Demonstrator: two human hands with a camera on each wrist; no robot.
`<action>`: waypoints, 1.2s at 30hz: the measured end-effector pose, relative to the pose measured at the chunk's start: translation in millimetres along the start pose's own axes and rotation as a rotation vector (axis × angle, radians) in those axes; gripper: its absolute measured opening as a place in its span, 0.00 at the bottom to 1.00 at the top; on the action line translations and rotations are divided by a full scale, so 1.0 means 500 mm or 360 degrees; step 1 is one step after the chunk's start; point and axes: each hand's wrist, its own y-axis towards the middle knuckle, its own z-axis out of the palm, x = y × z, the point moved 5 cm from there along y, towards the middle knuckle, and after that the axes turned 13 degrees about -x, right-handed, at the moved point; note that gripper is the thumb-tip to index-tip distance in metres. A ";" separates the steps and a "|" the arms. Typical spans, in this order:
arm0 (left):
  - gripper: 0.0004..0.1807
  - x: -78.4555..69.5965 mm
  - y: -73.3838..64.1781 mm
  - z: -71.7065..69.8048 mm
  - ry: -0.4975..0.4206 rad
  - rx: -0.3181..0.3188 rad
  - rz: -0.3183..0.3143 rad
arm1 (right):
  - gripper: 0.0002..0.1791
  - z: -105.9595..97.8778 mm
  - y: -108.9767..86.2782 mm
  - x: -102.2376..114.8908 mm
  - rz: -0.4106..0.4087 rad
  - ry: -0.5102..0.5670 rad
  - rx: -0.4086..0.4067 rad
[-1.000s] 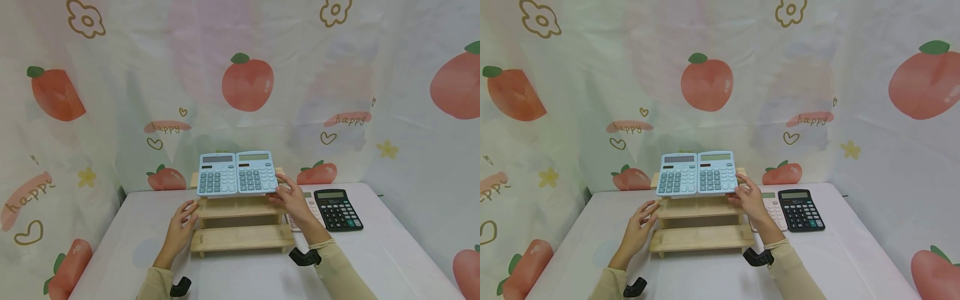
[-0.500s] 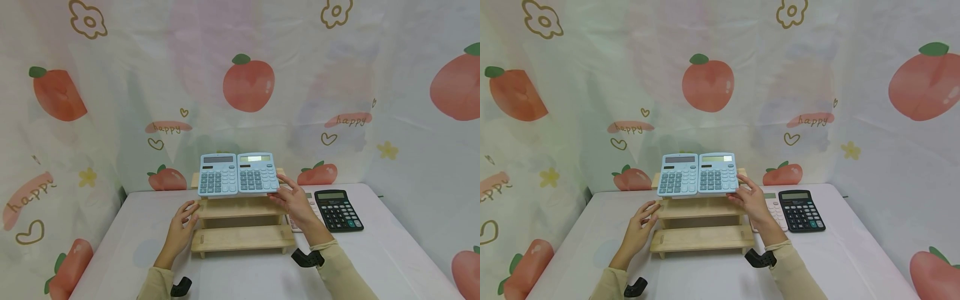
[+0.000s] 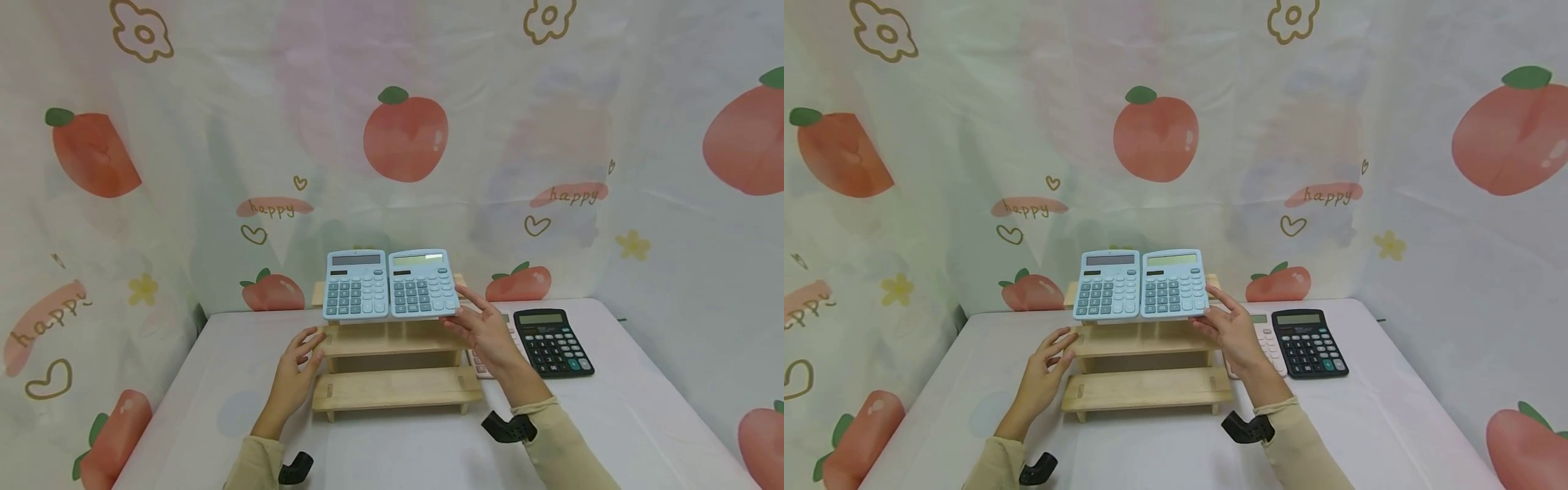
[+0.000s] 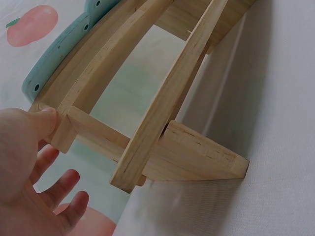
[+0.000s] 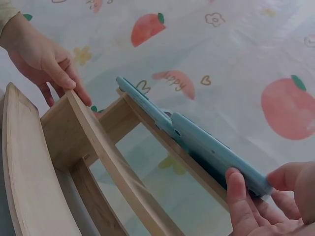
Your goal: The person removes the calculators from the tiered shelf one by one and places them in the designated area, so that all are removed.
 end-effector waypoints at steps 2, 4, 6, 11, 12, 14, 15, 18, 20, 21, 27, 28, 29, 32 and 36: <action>0.22 0.000 0.000 0.000 0.0003 -0.0005 0.0003 | 0.32 -0.001 -0.001 0.001 -0.0011 0.0021 0.0017; 0.22 -0.001 0.000 0.000 0.0004 -0.0009 0.0007 | 0.32 -0.002 -0.002 0.002 -0.0015 0.0052 0.0034; 0.21 -0.001 0.000 0.000 0.0002 -0.0011 0.0011 | 0.32 -0.003 -0.004 0.004 -0.0018 0.0076 0.0050; 0.21 0.000 0.000 0.000 0.0004 -0.0012 0.0014 | 0.33 -0.005 -0.011 0.007 -0.0059 0.0076 0.0080; 0.21 0.001 0.000 0.000 0.0005 -0.0012 0.0013 | 0.33 -0.005 -0.013 0.007 -0.0068 0.0070 0.0084; 0.21 0.002 0.000 0.000 0.0005 -0.0010 0.0007 | 0.33 -0.005 -0.017 0.009 -0.0077 0.0074 0.0097; 0.21 0.002 0.000 0.000 0.0005 -0.0009 0.0006 | 0.33 -0.005 -0.018 0.010 -0.0081 0.0076 0.0100; 0.22 0.003 -0.001 0.000 0.0005 -0.0007 0.0006 | 0.33 -0.004 -0.024 0.013 -0.0091 0.0085 0.0125; 0.21 0.002 0.000 0.000 0.0006 -0.0007 0.0011 | 0.33 -0.004 -0.028 0.015 -0.0097 0.0086 0.0137; 0.21 0.002 0.000 0.000 0.0007 -0.0008 0.0013 | 0.33 -0.005 -0.030 0.015 -0.0103 0.0079 0.0138; 0.21 0.001 0.001 0.000 0.0002 -0.0009 0.0017 | 0.33 -0.007 -0.041 0.017 -0.0106 0.0027 0.0128; 0.21 0.002 0.001 0.000 0.0003 -0.0007 0.0019 | 0.33 -0.008 -0.042 0.017 -0.0104 0.0020 0.0129; 0.21 0.002 0.001 0.000 0.0003 -0.0007 0.0021 | 0.33 -0.008 -0.044 0.017 -0.0104 0.0011 0.0129; 0.21 0.003 0.002 -0.001 0.0003 -0.0010 0.0025 | 0.33 -0.010 -0.048 0.015 -0.0106 -0.0009 0.0133; 0.21 0.003 0.002 0.000 -0.0004 -0.0008 0.0025 | 0.34 -0.014 -0.056 0.016 -0.0102 -0.0026 0.0128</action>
